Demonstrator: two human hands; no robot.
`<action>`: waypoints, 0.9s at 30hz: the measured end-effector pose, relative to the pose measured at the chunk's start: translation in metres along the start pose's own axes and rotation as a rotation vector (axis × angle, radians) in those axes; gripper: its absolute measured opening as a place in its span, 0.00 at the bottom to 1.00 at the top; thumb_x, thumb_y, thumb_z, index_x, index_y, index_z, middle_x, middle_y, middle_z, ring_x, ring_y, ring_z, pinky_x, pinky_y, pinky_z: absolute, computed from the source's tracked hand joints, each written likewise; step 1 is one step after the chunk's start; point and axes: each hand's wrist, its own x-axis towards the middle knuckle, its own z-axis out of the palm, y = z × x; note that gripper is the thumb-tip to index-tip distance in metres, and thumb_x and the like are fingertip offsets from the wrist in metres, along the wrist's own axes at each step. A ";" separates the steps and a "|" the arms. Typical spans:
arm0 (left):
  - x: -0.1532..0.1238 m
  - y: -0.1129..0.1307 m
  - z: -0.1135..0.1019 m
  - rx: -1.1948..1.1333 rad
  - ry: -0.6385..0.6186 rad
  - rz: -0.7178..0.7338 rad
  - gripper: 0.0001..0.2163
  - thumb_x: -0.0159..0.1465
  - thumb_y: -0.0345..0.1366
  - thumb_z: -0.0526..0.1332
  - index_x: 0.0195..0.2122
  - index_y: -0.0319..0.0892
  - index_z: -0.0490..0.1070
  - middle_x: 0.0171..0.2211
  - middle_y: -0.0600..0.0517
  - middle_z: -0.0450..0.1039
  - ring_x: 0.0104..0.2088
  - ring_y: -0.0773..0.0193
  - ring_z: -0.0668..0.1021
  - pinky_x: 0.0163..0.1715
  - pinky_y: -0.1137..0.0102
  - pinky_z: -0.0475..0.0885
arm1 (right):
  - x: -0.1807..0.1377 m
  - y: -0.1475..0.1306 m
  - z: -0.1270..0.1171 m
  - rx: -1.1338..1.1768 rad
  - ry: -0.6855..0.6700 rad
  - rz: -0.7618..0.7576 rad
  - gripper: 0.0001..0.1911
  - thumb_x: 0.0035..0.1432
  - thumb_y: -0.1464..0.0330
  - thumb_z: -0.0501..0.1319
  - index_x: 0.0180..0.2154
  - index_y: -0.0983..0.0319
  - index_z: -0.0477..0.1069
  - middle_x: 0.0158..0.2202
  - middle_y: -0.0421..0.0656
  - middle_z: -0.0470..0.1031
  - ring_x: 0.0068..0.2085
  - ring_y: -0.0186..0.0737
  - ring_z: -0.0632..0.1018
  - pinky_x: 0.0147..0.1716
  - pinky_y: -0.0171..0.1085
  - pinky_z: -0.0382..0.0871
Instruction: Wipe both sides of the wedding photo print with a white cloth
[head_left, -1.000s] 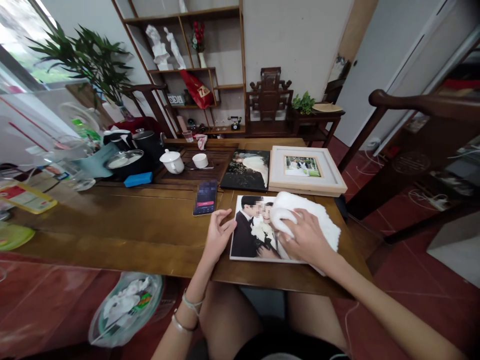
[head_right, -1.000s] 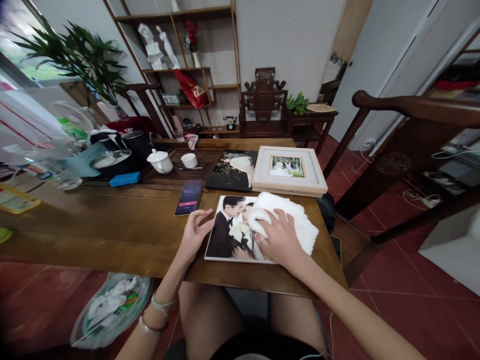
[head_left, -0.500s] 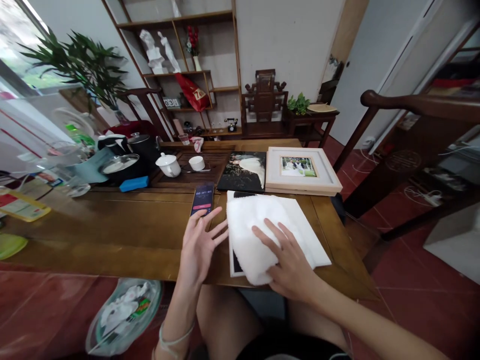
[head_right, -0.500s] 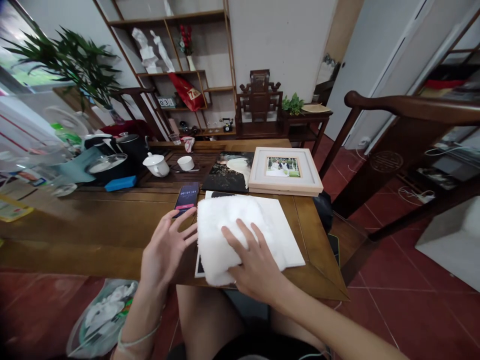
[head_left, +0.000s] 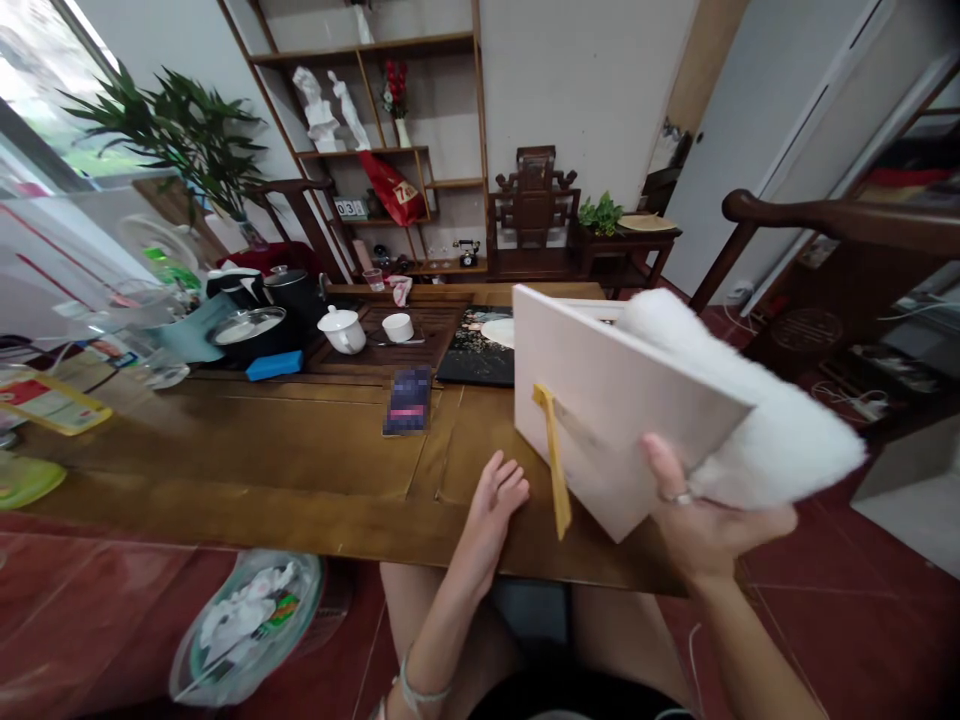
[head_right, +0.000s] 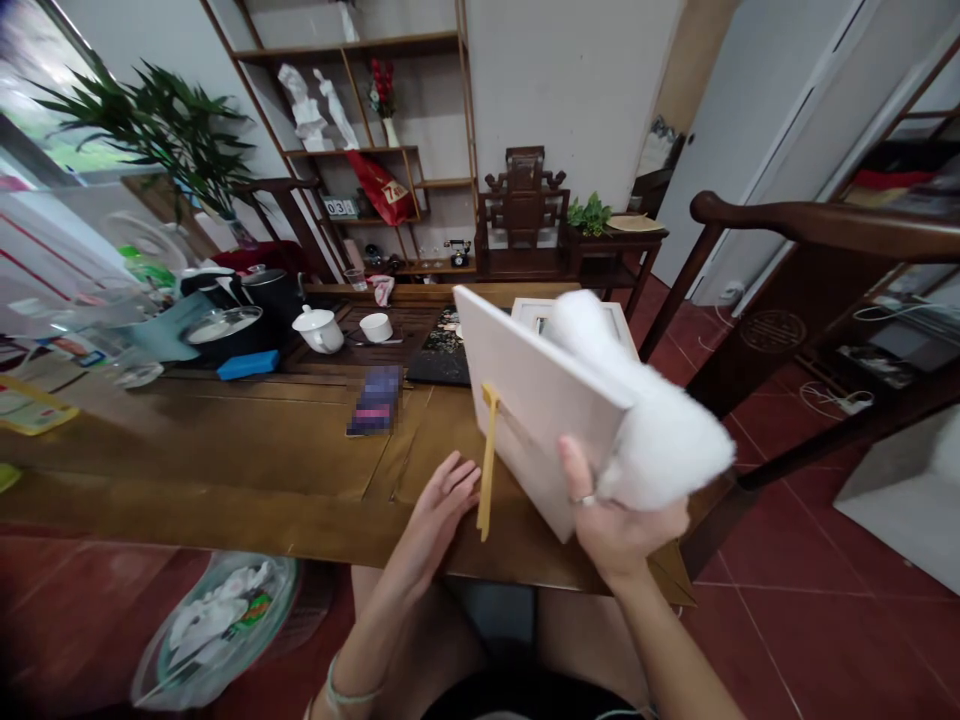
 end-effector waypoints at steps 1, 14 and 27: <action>-0.002 -0.004 0.003 -0.045 0.002 -0.024 0.31 0.56 0.39 0.66 0.60 0.44 0.57 0.61 0.40 0.62 0.62 0.53 0.65 0.59 0.60 0.62 | 0.003 -0.004 0.003 0.038 0.097 0.010 0.32 0.49 0.56 0.67 0.50 0.69 0.63 0.46 0.56 0.72 0.51 0.55 0.73 0.49 0.54 0.70; 0.008 0.005 0.007 -0.130 0.172 0.108 0.26 0.57 0.45 0.66 0.55 0.45 0.65 0.54 0.45 0.72 0.55 0.52 0.73 0.50 0.64 0.72 | 0.020 0.031 -0.004 0.432 -0.312 0.435 0.27 0.60 0.51 0.50 0.50 0.61 0.68 0.41 0.48 0.78 0.46 0.51 0.77 0.48 0.56 0.71; 0.011 0.054 -0.040 0.121 0.102 0.073 0.23 0.53 0.43 0.69 0.48 0.39 0.71 0.43 0.45 0.78 0.41 0.54 0.80 0.37 0.70 0.74 | 0.064 0.066 -0.056 0.345 -0.378 0.635 0.18 0.49 0.53 0.60 0.31 0.61 0.74 0.38 0.53 0.79 0.47 0.59 0.76 0.45 0.61 0.70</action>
